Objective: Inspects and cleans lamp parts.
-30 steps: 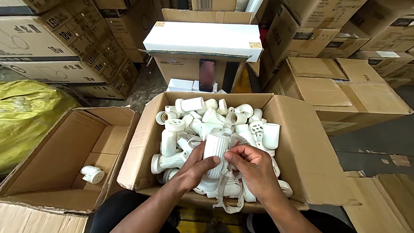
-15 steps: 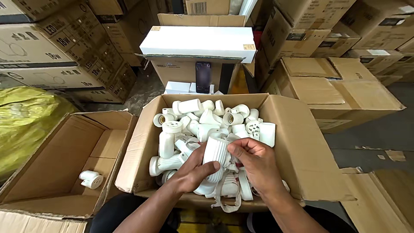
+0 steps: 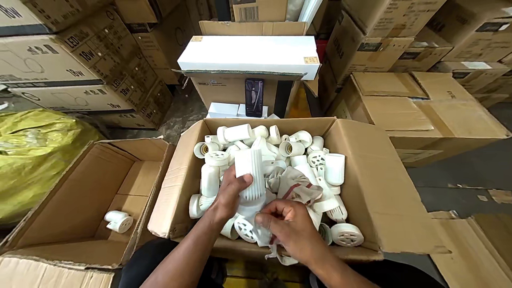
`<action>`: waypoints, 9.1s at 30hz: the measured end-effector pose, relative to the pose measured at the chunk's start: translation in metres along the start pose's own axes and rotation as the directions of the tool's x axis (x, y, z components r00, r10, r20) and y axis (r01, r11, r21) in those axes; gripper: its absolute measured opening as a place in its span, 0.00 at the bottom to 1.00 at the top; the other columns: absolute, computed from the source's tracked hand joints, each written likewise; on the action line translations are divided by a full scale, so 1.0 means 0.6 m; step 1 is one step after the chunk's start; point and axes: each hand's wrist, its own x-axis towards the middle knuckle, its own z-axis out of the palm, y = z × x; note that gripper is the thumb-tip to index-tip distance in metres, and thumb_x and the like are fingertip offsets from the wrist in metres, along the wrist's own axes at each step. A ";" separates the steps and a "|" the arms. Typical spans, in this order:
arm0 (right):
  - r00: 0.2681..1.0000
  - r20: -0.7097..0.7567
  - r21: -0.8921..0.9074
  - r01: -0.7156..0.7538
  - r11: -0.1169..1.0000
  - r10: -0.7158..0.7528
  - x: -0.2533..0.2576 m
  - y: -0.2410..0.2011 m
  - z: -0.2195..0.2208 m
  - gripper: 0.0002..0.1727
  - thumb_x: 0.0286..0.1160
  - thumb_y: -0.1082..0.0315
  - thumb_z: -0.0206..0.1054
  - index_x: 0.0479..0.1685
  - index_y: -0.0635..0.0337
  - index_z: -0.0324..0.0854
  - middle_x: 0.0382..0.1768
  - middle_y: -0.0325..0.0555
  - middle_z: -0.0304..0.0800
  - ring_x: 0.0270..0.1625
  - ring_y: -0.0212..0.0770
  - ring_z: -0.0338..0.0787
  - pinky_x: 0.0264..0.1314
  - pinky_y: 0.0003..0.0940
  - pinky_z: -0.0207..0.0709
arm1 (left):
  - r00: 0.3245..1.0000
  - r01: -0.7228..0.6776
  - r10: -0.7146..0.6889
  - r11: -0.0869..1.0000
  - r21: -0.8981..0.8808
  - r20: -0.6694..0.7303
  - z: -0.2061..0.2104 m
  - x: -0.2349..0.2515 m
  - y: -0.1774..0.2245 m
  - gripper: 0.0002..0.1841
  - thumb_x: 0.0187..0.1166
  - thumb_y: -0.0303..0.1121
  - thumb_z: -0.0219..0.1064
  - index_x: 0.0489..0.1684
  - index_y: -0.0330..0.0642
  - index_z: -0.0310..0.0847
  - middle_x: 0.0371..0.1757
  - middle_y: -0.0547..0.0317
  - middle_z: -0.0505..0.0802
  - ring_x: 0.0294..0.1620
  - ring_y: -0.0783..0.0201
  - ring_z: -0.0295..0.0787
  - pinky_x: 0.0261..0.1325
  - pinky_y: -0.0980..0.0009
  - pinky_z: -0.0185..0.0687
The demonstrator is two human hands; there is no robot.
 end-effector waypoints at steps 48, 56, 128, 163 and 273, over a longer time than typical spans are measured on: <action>0.992 -0.126 0.094 -0.014 0.995 0.026 0.018 -0.038 -0.038 0.03 0.72 0.72 0.72 0.33 0.61 0.88 0.19 0.38 0.85 0.15 0.29 0.81 0.13 0.23 0.77 | 0.958 -0.120 0.065 0.976 0.183 0.279 0.002 0.003 -0.037 0.38 0.79 0.55 0.67 0.71 0.26 0.65 0.57 0.54 0.89 0.58 0.68 0.89 0.66 0.66 0.86; 0.949 -0.268 0.012 0.177 0.984 -0.167 0.015 -0.030 -0.033 0.05 0.70 0.70 0.76 0.36 0.62 0.90 0.23 0.38 0.89 0.19 0.28 0.84 0.18 0.22 0.79 | 0.953 -0.150 0.020 0.898 0.413 0.302 -0.004 -0.006 -0.029 0.45 0.77 0.67 0.60 0.70 0.25 0.70 0.59 0.50 0.89 0.60 0.67 0.88 0.67 0.63 0.85; 0.971 -0.210 -0.081 0.097 0.992 -0.112 0.012 -0.021 -0.020 0.05 0.72 0.67 0.74 0.35 0.59 0.88 0.22 0.36 0.87 0.19 0.28 0.83 0.20 0.21 0.78 | 0.992 -0.042 -0.030 0.836 0.547 0.122 -0.002 0.002 -0.032 0.46 0.77 0.72 0.54 0.71 0.33 0.73 0.60 0.52 0.88 0.62 0.65 0.86 0.68 0.59 0.84; 0.979 -0.022 -0.060 0.201 0.978 -0.202 0.008 -0.005 -0.010 0.06 0.77 0.65 0.70 0.40 0.58 0.86 0.28 0.33 0.87 0.27 0.25 0.85 0.29 0.21 0.81 | 0.999 0.004 -0.004 1.000 -0.015 -0.049 -0.005 0.008 0.024 0.36 0.75 0.61 0.64 0.67 0.36 0.70 0.50 0.66 0.93 0.53 0.73 0.91 0.62 0.70 0.87; 0.902 -0.382 -0.100 0.176 0.979 -0.201 0.042 -0.039 -0.059 0.08 0.78 0.66 0.69 0.37 0.61 0.89 0.25 0.35 0.88 0.25 0.26 0.84 0.28 0.23 0.81 | 0.939 -0.123 -0.147 0.701 0.703 0.311 -0.005 -0.008 -0.021 0.44 0.78 0.72 0.49 0.69 0.37 0.77 0.59 0.53 0.89 0.62 0.66 0.86 0.69 0.56 0.83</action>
